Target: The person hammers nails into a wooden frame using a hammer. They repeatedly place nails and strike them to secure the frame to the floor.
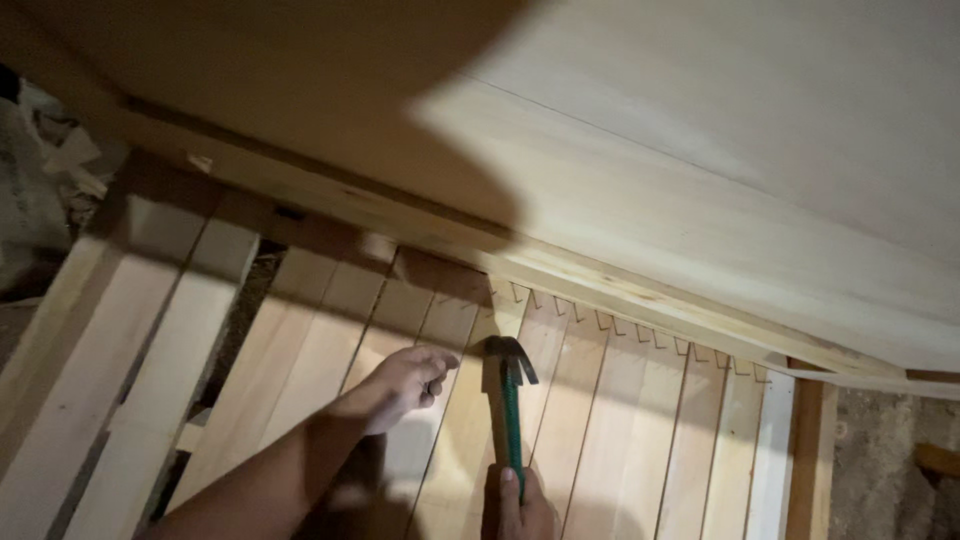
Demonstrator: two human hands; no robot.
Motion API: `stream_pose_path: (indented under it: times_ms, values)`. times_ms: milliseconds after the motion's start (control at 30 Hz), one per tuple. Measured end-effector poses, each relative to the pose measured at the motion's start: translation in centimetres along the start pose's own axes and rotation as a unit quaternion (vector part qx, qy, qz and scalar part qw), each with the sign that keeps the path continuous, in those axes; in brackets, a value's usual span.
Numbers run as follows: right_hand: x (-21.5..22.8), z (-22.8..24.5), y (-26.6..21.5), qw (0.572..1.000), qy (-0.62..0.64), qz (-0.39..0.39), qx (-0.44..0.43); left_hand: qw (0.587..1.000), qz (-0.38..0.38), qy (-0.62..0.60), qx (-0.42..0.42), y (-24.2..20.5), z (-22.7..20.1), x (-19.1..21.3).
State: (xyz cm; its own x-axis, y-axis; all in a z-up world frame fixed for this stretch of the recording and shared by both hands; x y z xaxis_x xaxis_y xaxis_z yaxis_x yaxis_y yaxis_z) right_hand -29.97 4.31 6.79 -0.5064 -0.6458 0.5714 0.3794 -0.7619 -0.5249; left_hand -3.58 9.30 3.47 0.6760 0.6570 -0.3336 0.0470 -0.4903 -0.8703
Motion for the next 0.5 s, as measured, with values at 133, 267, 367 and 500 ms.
stream_pose_path:
  times_ms: [133,267,367,500]
  values:
    - [-0.1,0.1,-0.1,0.998,-0.003,0.024,-0.053,0.998,0.004,-0.039,-0.051,0.5,-0.4,-0.1]
    - [0.4,1.2,-0.2,0.998,-0.028,0.031,-0.055,1.0,-0.011,-0.008,-0.011,-0.4,-0.6,-0.5]
    - [0.4,1.7,-0.3,0.999,-0.021,0.021,-0.033,0.999,0.037,0.005,-0.023,-1.3,-0.9,-1.0]
    - [0.3,1.6,-0.6,0.998,-0.031,0.021,-0.055,0.998,0.054,0.002,-0.019,-2.0,-1.1,-1.5]
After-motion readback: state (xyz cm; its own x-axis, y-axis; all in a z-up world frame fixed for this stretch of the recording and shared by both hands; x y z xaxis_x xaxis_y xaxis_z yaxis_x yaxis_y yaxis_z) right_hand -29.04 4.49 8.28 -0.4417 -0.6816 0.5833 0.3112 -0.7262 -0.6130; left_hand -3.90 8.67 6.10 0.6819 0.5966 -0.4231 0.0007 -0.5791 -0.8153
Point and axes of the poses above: each hand's wrist, its own y-axis towards the middle knuckle, its own x-axis out of the back of the hand, z = x × y, the point moved 2 cm from there along y, towards the middle knuckle, and after that the axes turned 9 degrees about x, right-handed, at the moved point
